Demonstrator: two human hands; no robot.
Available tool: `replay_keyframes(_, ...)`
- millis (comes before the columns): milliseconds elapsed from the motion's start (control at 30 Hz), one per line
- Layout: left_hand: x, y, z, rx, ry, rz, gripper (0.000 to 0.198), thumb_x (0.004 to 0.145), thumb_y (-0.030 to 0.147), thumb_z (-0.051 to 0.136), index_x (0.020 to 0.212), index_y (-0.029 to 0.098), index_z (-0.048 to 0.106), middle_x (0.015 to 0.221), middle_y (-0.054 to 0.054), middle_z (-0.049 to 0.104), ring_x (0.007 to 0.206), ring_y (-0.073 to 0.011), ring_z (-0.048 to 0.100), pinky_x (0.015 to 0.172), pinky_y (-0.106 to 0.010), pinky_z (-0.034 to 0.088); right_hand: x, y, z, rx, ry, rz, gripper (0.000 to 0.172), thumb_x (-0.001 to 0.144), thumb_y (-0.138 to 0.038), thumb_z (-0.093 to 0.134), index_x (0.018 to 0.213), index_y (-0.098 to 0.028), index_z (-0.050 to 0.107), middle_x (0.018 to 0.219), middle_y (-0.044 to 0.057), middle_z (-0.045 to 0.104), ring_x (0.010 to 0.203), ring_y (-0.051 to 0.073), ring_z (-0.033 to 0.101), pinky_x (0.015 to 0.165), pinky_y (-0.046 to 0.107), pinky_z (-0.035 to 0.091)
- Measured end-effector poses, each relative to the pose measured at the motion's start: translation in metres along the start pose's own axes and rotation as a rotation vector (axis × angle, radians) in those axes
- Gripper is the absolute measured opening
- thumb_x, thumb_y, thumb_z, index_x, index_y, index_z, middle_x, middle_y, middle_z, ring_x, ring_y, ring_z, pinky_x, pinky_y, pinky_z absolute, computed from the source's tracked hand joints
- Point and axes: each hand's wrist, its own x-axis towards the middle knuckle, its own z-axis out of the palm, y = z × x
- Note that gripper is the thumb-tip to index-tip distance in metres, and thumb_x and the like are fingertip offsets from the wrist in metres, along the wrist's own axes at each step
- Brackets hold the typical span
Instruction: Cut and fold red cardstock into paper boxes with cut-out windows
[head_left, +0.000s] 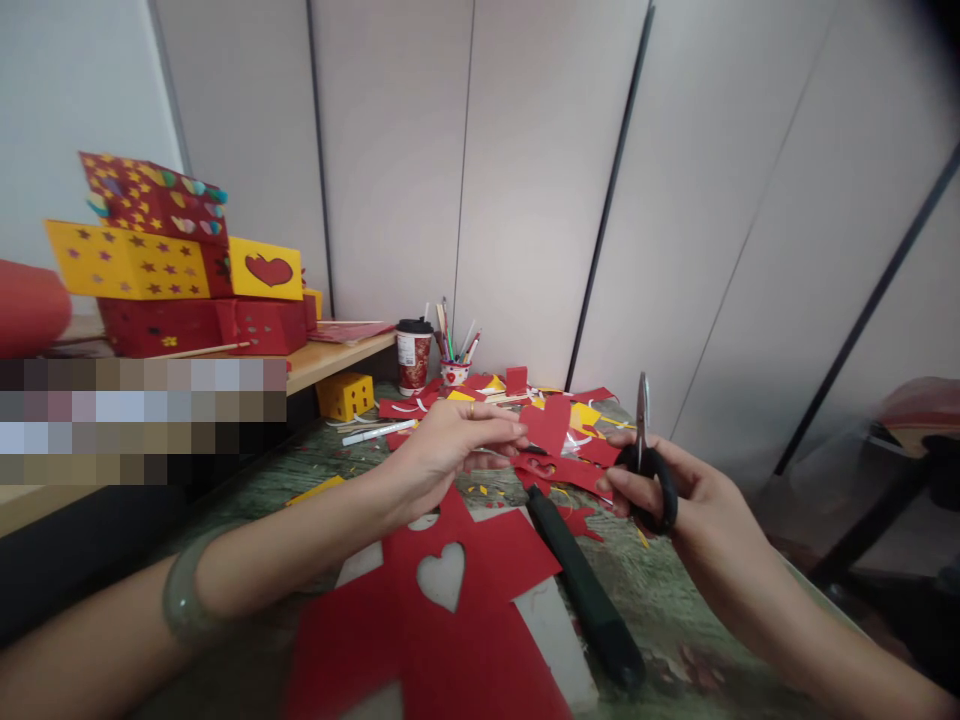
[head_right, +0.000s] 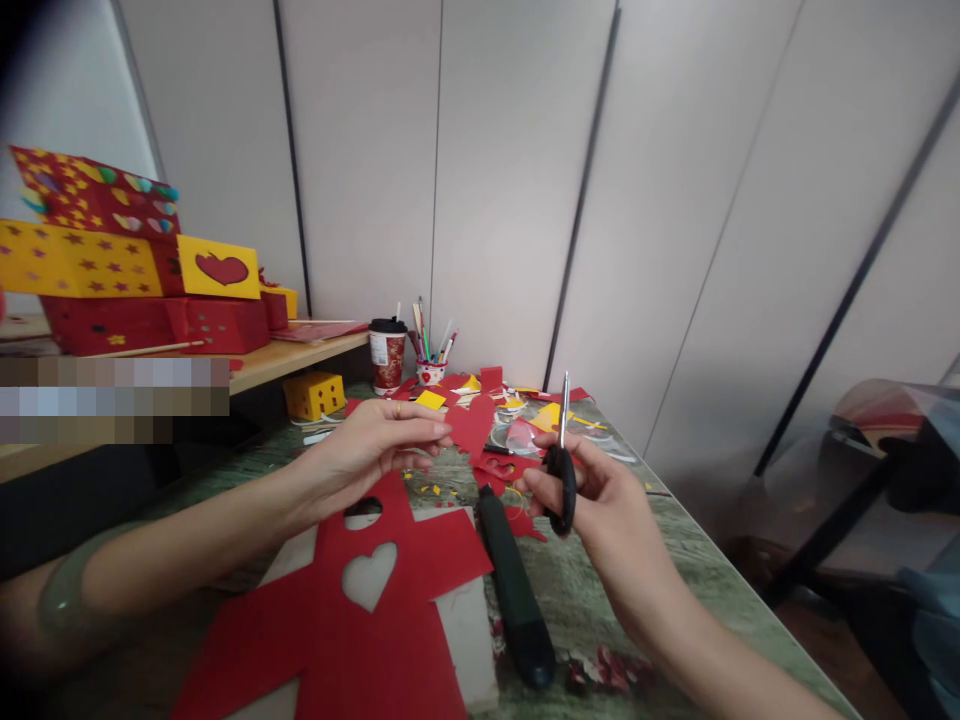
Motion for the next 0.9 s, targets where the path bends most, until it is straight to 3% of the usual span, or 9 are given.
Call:
replay_keyframes(167, 0.009, -0.002, -0.007, -0.006, 0.032, 0.034, 0.010, 0.065, 0.020, 0.068, 0.072, 0.014, 0.064, 0.072, -0.002, 0.064, 0.062, -0.0055, 0.057, 0.058, -0.015, 0.045, 0.004, 0.007, 0.010, 0.002, -0.018, 0.016, 0.032, 0.064, -0.031, 0.070, 0.090, -0.020, 0.056, 0.067, -0.004, 0.056, 0.059, 0.008, 0.049, 0.050, 0.018, 0.036)
replay_keyframes(400, 0.010, 0.001, -0.010, 0.027, 0.005, 0.040, 0.012, 0.065, 0.024, 0.067, 0.069, 0.013, 0.065, 0.068, -0.002, 0.063, 0.063, -0.0072, 0.056, 0.057, -0.017, 0.045, 0.018, -0.005, 0.028, 0.135, -0.016, -0.064, 0.035, 0.064, -0.028, 0.070, 0.093, -0.022, 0.051, 0.087, 0.002, 0.065, 0.080, 0.014, 0.057, 0.067, 0.022, 0.043)
replay_keyframes(567, 0.012, 0.003, -0.013, 0.045, -0.020, 0.051, 0.011, 0.065, 0.023, 0.067, 0.067, 0.012, 0.066, 0.068, -0.002, 0.062, 0.063, -0.0073, 0.055, 0.056, -0.017, 0.044, 0.033, -0.010, 0.035, 0.139, -0.041, -0.094, 0.036, 0.060, -0.024, 0.072, 0.091, -0.019, 0.054, 0.073, -0.002, 0.061, 0.063, 0.009, 0.053, 0.055, 0.019, 0.041)
replay_keyframes(800, 0.017, 0.005, -0.020, 0.049, -0.009, 0.084, 0.009, 0.066, 0.022, 0.066, 0.066, 0.013, 0.066, 0.068, -0.002, 0.063, 0.063, -0.0073, 0.056, 0.057, -0.017, 0.044, 0.041, -0.011, 0.045, 0.162, -0.030, -0.140, 0.029, 0.068, -0.028, 0.066, 0.092, -0.017, 0.054, 0.062, -0.003, 0.056, 0.056, 0.008, 0.049, 0.044, 0.015, 0.033)
replay_keyframes(900, 0.020, 0.004, -0.022, 0.050, 0.021, 0.105, 0.009, 0.066, 0.021, 0.066, 0.067, 0.012, 0.066, 0.068, -0.003, 0.063, 0.064, -0.0079, 0.057, 0.058, -0.018, 0.044, 0.046, -0.011, 0.048, 0.154, -0.023, -0.154, 0.032, 0.066, -0.028, 0.068, 0.093, -0.017, 0.055, 0.061, -0.003, 0.057, 0.055, 0.007, 0.049, 0.046, 0.015, 0.035)
